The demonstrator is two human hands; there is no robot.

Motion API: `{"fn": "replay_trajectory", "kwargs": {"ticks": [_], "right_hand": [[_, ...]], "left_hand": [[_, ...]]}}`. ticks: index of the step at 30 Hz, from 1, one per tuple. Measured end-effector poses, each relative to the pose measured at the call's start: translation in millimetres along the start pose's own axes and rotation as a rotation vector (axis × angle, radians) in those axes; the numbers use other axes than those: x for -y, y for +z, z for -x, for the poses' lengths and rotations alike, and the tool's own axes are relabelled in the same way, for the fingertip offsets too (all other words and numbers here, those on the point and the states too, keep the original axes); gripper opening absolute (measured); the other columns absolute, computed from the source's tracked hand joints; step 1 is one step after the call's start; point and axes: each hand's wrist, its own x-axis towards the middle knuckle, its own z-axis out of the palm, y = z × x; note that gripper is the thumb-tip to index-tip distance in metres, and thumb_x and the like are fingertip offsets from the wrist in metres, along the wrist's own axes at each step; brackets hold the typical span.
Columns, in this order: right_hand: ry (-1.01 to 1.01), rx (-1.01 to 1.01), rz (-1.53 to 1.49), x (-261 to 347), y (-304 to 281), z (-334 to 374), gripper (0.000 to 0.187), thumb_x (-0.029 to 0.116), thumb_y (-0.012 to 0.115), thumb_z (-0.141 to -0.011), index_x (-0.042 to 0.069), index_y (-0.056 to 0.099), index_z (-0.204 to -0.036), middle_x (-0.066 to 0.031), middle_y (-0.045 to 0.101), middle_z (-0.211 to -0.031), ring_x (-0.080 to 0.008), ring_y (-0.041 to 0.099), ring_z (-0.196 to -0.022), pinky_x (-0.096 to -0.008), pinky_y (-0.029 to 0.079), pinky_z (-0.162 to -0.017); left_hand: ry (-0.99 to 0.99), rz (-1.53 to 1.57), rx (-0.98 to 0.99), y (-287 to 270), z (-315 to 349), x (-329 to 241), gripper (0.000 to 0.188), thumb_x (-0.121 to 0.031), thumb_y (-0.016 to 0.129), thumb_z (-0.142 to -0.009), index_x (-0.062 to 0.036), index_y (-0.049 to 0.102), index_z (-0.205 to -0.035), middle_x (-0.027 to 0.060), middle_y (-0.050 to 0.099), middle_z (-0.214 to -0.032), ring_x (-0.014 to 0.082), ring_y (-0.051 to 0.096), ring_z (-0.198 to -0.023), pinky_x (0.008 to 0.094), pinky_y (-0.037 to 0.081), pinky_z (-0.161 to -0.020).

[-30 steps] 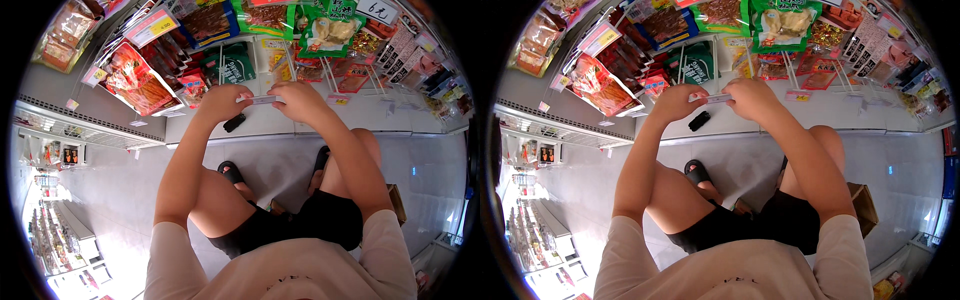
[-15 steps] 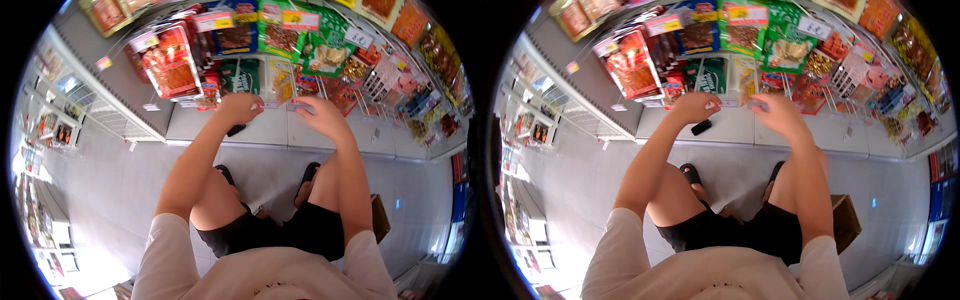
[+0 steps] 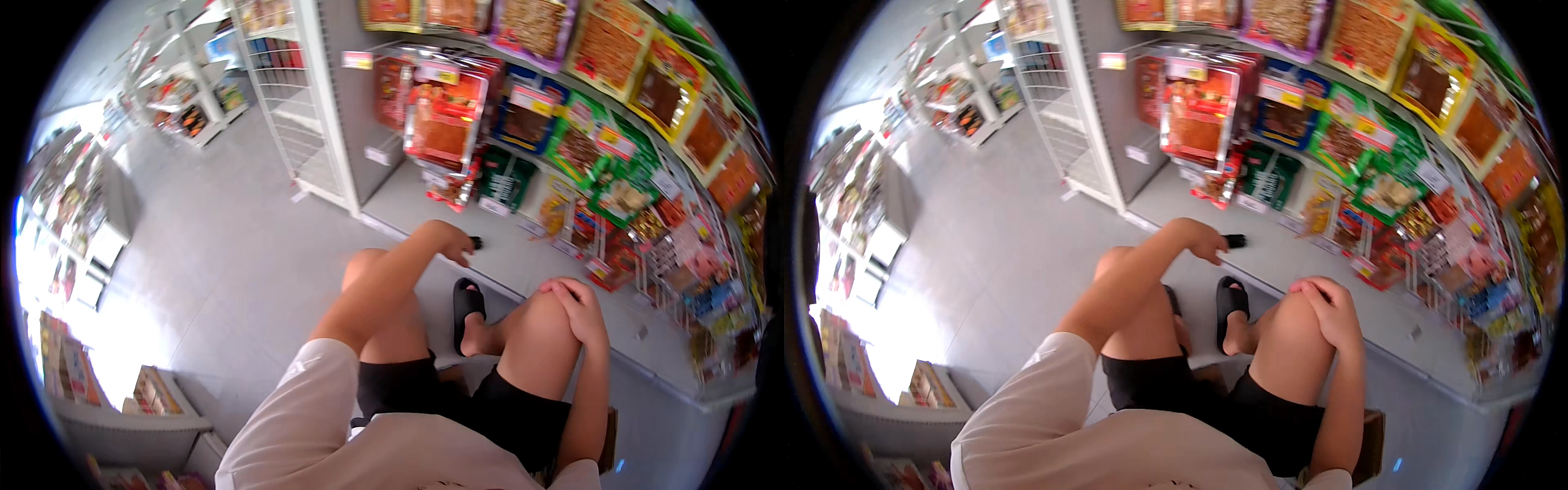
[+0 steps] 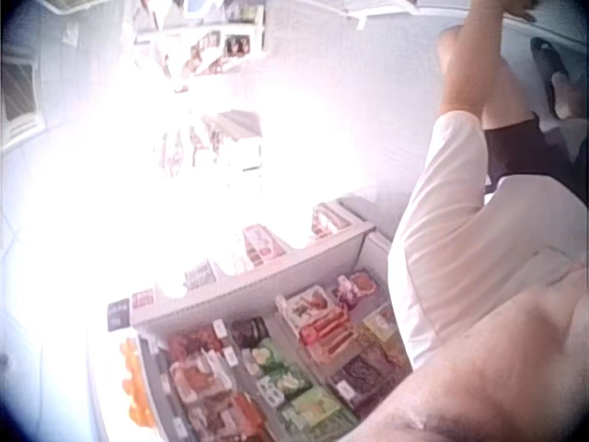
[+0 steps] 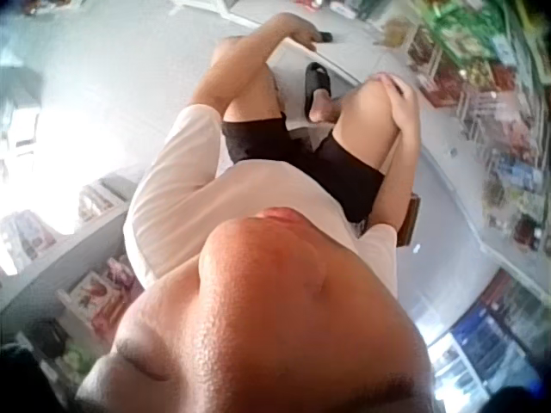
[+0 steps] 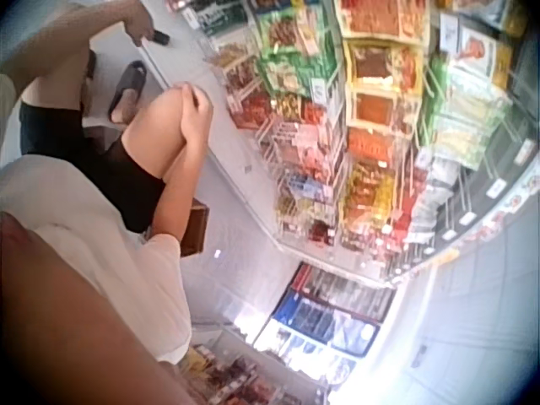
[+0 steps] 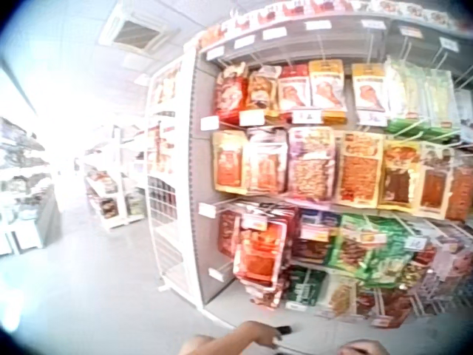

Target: The person is restocking snack items on a store shelf. They take packaged snacks from a cardboard box on the floor and place them on the shelf, arranging them in rows.

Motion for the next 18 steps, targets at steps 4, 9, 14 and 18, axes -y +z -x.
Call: {"fn": "replay_trajectory", "kwargs": {"ticks": [4, 9, 14, 18], "right_hand": [[-0.13, 0.134, -0.038, 1.0, 54.3, -46.8, 0.026, 0.017, 0.054, -0.101, -0.003, 0.071, -0.095, -0.0099, 0.072, -0.1, -0.0182, 0.065, -0.098, -0.0307, 0.046, -0.095], [-0.02, 0.388, -0.26, 6.7, 99.3, -105.6, 0.032, 0.019, 0.053, -0.102, -0.005, 0.07, -0.091, -0.0117, 0.073, -0.096, -0.0197, 0.066, -0.095, -0.0317, 0.047, -0.095], [0.019, 0.445, -0.416, 1.2, 125.2, -146.2, 0.037, 0.022, 0.051, -0.103, -0.005, 0.069, -0.087, -0.0127, 0.072, -0.093, -0.0198, 0.066, -0.093, -0.0308, 0.048, -0.093], [-0.033, 0.584, -0.427, 14.5, 163.2, -174.2, 0.037, 0.022, 0.051, -0.103, -0.005, 0.07, -0.086, -0.0116, 0.073, -0.091, -0.0174, 0.066, -0.091, -0.0304, 0.049, -0.09]], "left_hand": [[-0.018, 0.124, -0.142, 4.4, 32.4, 9.9, 0.063, -0.052, 0.069, -0.086, -0.014, 0.063, -0.136, 0.0102, 0.067, -0.131, 0.0337, 0.064, -0.118, 0.0442, 0.051, -0.097], [-0.182, 0.122, -0.107, 28.3, 68.5, 30.9, 0.064, -0.052, 0.069, -0.086, -0.0171, 0.061, -0.138, 0.011, 0.068, -0.13, 0.034, 0.063, -0.12, 0.0455, 0.049, -0.101], [-0.347, 0.228, -0.077, 35.5, 105.4, 48.5, 0.064, -0.05, 0.069, -0.088, -0.0197, 0.056, -0.143, 0.0087, 0.067, -0.133, 0.0319, 0.062, -0.122, 0.0446, 0.049, -0.102], [-0.504, 0.287, -0.028, 91.9, 135.5, 88.7, 0.061, -0.051, 0.066, -0.09, -0.022, 0.056, -0.143, 0.0063, 0.066, -0.135, 0.0302, 0.061, -0.123, 0.0447, 0.049, -0.102]]}}
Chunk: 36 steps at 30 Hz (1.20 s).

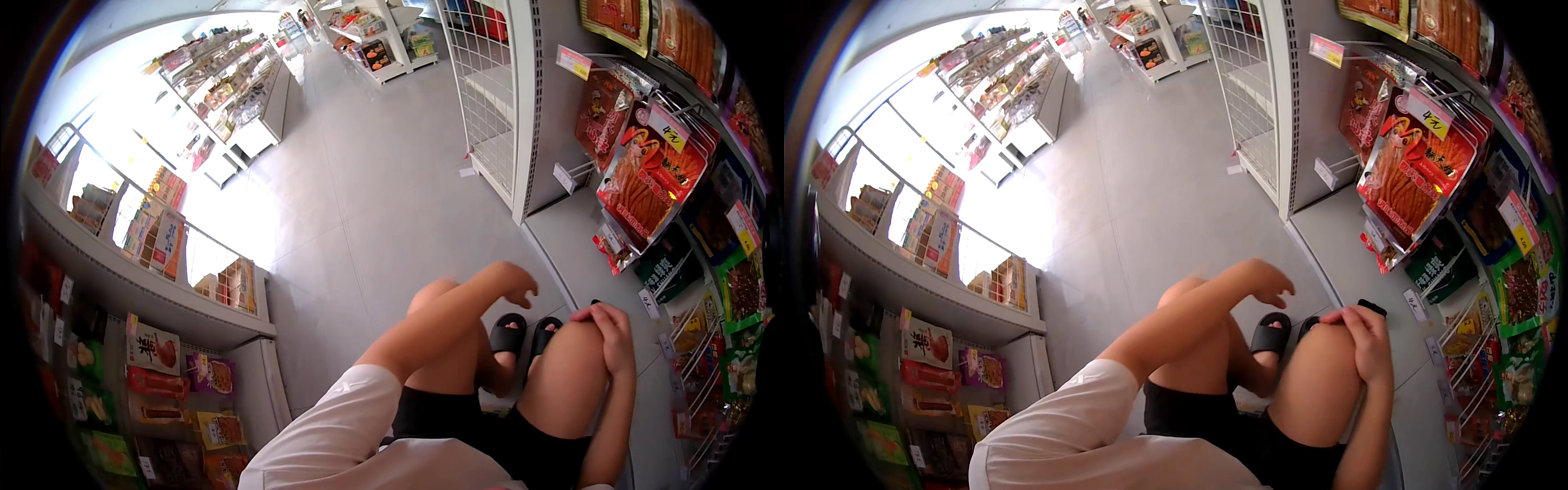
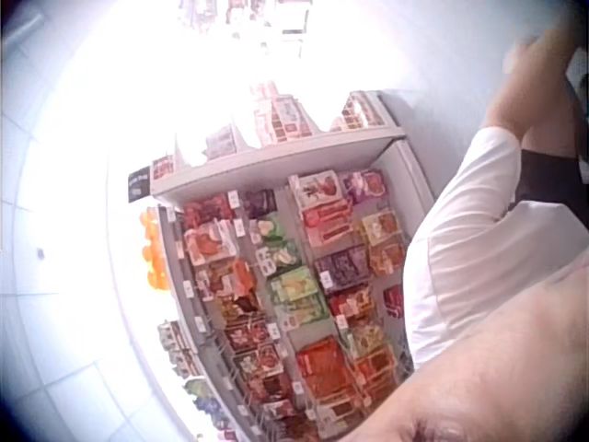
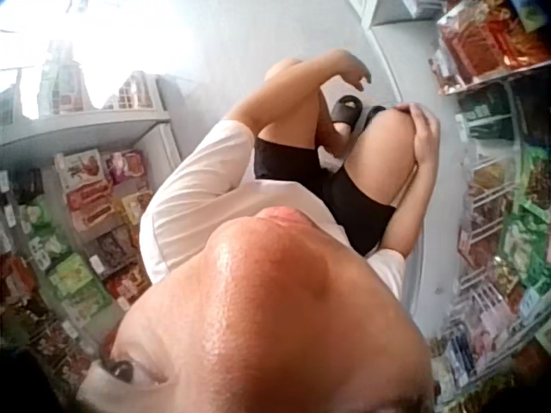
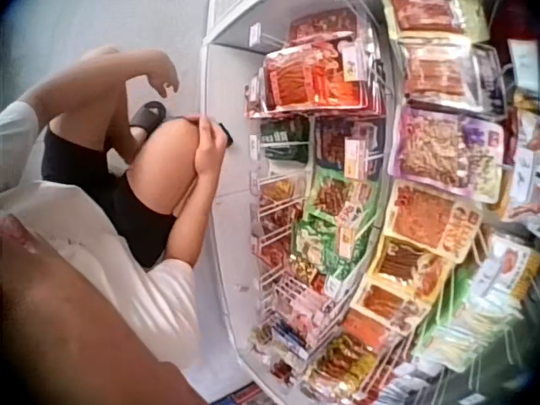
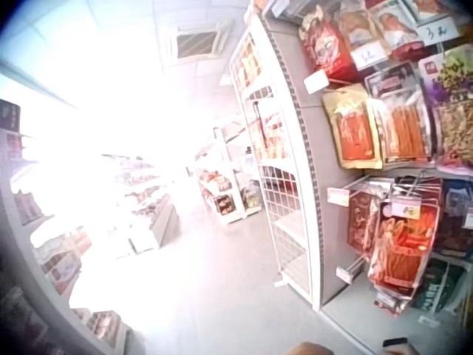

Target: The person is restocking snack items on a store shelf. They take packaged snacks from a cardboard box on the floor and place them on the shelf, arranging them in rows.

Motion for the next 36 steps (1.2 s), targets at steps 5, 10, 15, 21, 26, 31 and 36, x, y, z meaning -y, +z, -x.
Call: {"fn": "replay_trajectory", "kwargs": {"ticks": [5, 10, 15, 21, 26, 31, 36], "right_hand": [[0.053, -0.124, 0.115, -128.1, -16.5, -81.6, 0.025, 0.018, 0.059, -0.096, -0.002, 0.069, -0.107, -0.0141, 0.071, -0.107, -0.0282, 0.066, -0.102, -0.0371, 0.049, -0.096], [-0.064, -0.554, 1.004, -284.3, -58.9, -104.8, 0.054, 0.006, 0.071, -0.082, 0.007, 0.056, -0.134, -0.0188, 0.054, -0.142, -0.0407, 0.048, -0.135, -0.0463, 0.04, -0.113], [0.182, -0.316, 1.08, -324.0, -69.2, -89.2, 0.055, 0.008, 0.075, -0.081, 0.008, 0.057, -0.132, -0.0153, 0.053, -0.143, -0.0371, 0.046, -0.136, -0.0482, 0.037, -0.114], [-0.053, -0.347, 0.959, -331.7, -73.6, -68.0, 0.045, -0.002, 0.072, -0.08, 0.006, 0.063, -0.123, -0.0118, 0.049, -0.147, -0.034, 0.048, -0.135, -0.0437, 0.042, -0.111], [0.035, -0.268, 0.914, -357.0, -96.9, -47.7, 0.04, -0.01, 0.061, -0.085, 0.002, 0.064, -0.123, -0.0121, 0.046, -0.152, -0.0337, 0.049, -0.136, -0.0404, 0.047, -0.108], [0.029, -0.238, 0.792, -355.1, -111.3, -36.4, 0.029, -0.011, 0.054, -0.088, -0.002, 0.066, -0.113, -0.0141, 0.05, -0.148, -0.0324, 0.056, -0.128, -0.0386, 0.052, -0.102], [-0.143, -0.374, 0.699, -328.5, -107.6, -21.8, 0.023, -0.012, 0.054, -0.089, -0.003, 0.068, -0.104, -0.0149, 0.065, -0.13, -0.0328, 0.064, -0.117, -0.0371, 0.054, -0.097]], "left_hand": [[-0.242, -0.088, -0.039, 22.3, 29.4, 14.4, 0.051, -0.046, 0.061, -0.095, -0.0237, 0.058, -0.14, 0.0067, 0.068, -0.128, 0.0308, 0.063, -0.119, 0.0451, 0.049, -0.099], [-0.245, -0.042, -0.126, 59.3, 86.8, -33.1, 0.033, -0.035, 0.064, -0.093, -0.019, 0.067, -0.121, 0.0061, 0.071, -0.116, 0.0289, 0.065, -0.112, 0.0423, 0.05, -0.093], [-0.021, -0.008, -0.432, 126.9, 167.8, -92.9, 0.017, -0.022, 0.057, -0.092, -0.0156, 0.07, -0.101, 0.0053, 0.072, -0.097, 0.0259, 0.067, -0.098, 0.0386, 0.048, -0.09], [-0.164, 0.139, -0.424, 146.5, 207.1, -144.6, 0.013, -0.02, 0.059, -0.093, -0.013, 0.069, -0.096, 0.0073, 0.07, -0.088, 0.028, 0.066, -0.091, 0.0402, 0.049, -0.09], [-0.173, 0.267, -0.663, 141.3, 243.1, -169.5, 0.017, -0.02, 0.059, -0.095, -0.0112, 0.071, -0.104, 0.0064, 0.071, -0.089, 0.0284, 0.067, -0.091, 0.042, 0.051, -0.089], [-0.226, 0.279, -0.839, 137.8, 271.6, -189.3, 0.017, -0.019, 0.064, -0.097, -0.0119, 0.073, -0.109, 0.0059, 0.074, -0.092, 0.026, 0.068, -0.087, 0.0385, 0.052, -0.084], [-0.202, 0.29, -0.965, 122.1, 292.6, -194.1, 0.014, -0.016, 0.067, -0.095, -0.0124, 0.075, -0.106, 0.0045, 0.073, -0.089, 0.0248, 0.068, -0.087, 0.0378, 0.051, -0.082]]}}
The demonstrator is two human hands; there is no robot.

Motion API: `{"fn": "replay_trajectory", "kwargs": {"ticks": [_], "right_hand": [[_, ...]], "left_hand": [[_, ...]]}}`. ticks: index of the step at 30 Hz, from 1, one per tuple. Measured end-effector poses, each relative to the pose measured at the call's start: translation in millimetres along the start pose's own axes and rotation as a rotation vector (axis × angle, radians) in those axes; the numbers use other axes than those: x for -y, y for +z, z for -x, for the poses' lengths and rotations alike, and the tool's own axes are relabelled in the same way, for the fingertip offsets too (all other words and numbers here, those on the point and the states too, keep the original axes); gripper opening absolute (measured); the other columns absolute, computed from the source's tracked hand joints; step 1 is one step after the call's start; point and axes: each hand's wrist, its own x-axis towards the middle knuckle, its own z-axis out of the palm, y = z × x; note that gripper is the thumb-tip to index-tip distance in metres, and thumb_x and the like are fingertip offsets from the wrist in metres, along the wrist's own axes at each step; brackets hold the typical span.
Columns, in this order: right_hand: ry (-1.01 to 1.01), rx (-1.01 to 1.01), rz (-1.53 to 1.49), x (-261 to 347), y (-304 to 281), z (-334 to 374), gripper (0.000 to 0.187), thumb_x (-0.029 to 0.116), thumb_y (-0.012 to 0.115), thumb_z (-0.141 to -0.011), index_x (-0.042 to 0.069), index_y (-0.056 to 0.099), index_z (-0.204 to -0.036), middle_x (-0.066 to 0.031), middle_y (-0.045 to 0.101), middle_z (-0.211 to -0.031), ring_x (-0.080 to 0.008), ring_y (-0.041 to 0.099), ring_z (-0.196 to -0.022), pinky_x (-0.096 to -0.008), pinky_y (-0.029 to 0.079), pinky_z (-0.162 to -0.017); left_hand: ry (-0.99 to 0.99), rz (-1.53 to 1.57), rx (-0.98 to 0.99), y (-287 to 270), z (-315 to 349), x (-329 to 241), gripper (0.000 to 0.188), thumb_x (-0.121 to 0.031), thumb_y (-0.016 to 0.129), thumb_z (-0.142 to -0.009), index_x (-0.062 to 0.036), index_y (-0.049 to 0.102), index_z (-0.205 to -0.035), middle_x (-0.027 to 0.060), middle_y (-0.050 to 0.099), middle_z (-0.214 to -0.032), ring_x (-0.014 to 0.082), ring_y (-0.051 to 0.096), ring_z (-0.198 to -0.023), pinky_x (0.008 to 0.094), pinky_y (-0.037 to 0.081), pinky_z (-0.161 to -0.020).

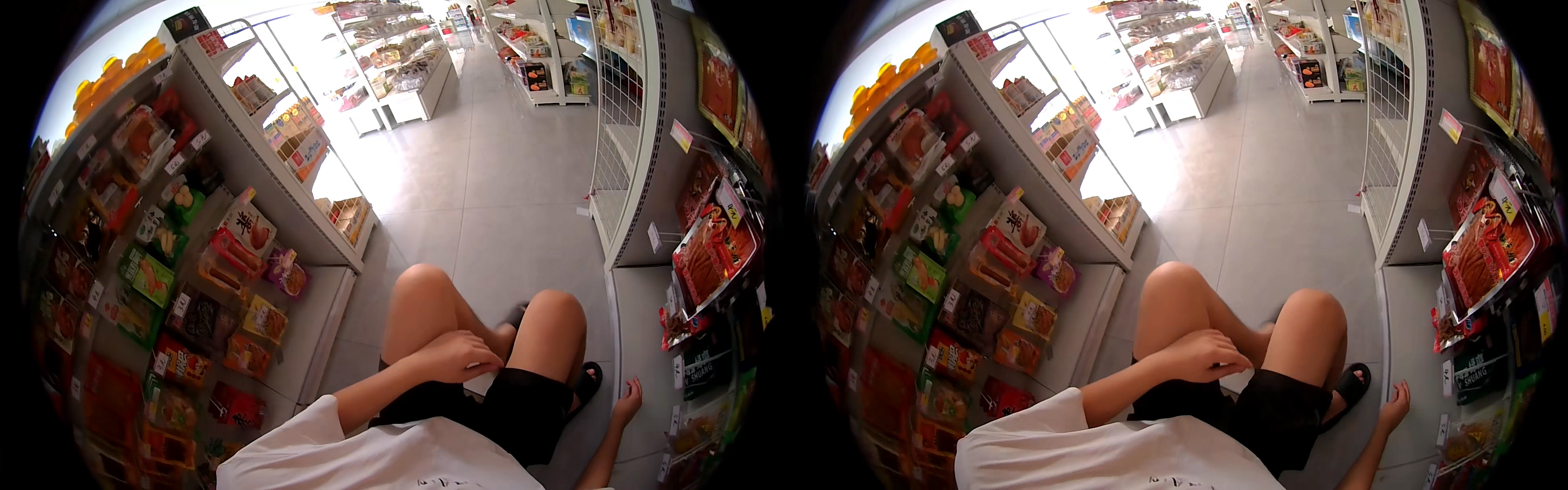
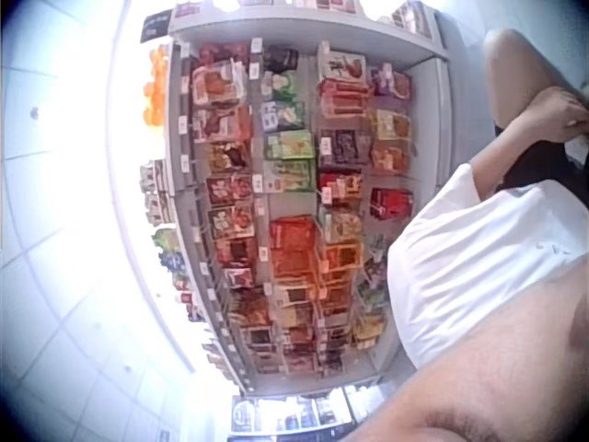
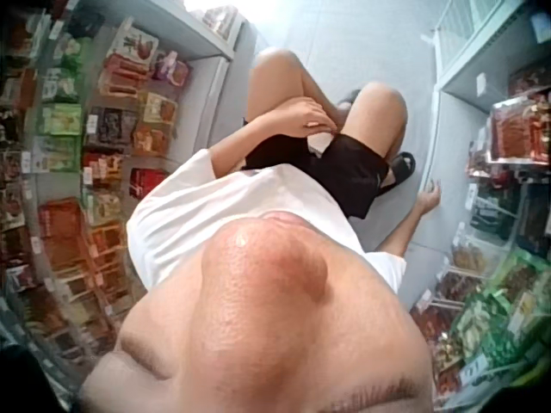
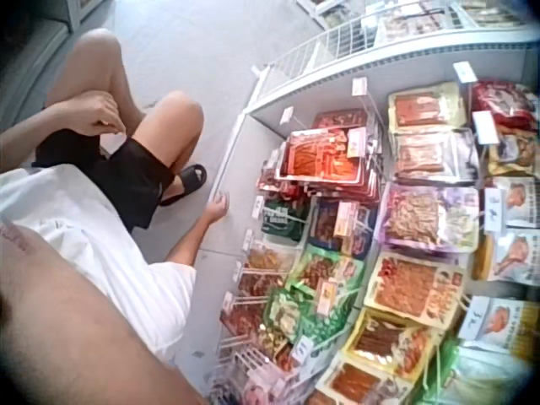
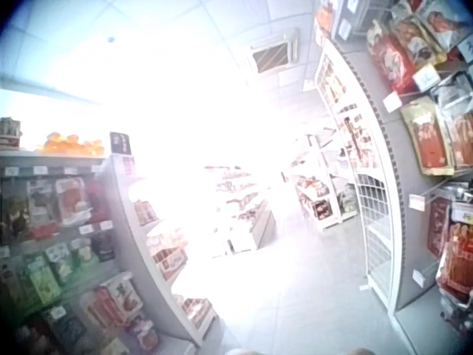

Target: The person is restocking snack items on a store shelf. They take packaged snacks from a cardboard box on the floor and place them on the shelf, arranging them in rows.

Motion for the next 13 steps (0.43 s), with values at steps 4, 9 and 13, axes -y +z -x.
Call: {"fn": "replay_trajectory", "kwargs": {"ticks": [4, 9, 13], "right_hand": [[-0.064, -0.119, -0.419, 97.1, -29.2, 8.7, 0.015, -0.011, 0.06, -0.088, -0.003, 0.069, -0.097, -0.0159, 0.069, -0.121, -0.0306, 0.067, -0.112, -0.0361, 0.055, -0.093], [-0.606, -0.218, -0.337, 314.9, -101.4, 13.5, 0.019, -0.015, 0.063, -0.082, 0.0, 0.069, -0.09, -0.0121, 0.071, -0.104, -0.0315, 0.07, -0.107, -0.0387, 0.059, -0.084], [-0.994, -0.005, -0.589, 431.1, -150.6, 12.9, 0.019, -0.013, 0.064, -0.084, 0.004, 0.071, -0.087, -0.0125, 0.069, -0.105, -0.0372, 0.069, -0.11, -0.0389, 0.06, -0.09]], "left_hand": [[-0.012, 0.012, -0.076, -19.1, -25.1, 9.8, 0.017, -0.01, 0.072, -0.09, -0.0124, 0.076, -0.106, 0.0045, 0.073, -0.086, 0.0248, 0.067, -0.085, 0.0377, 0.053, -0.078], [-0.142, 0.451, -0.216, -43.7, -79.3, 11.1, 0.019, -0.013, 0.065, -0.099, -0.0064, 0.073, -0.114, 0.0045, 0.077, -0.095, 0.0174, 0.068, -0.087, 0.0307, 0.053, -0.079], [-0.034, 1.033, -0.014, -72.1, -133.3, 2.9, 0.067, -0.034, 0.066, -0.1, -0.0142, 0.035, -0.156, 0.0123, 0.061, -0.14, 0.0224, 0.063, -0.11, 0.0311, 0.047, -0.097]]}}
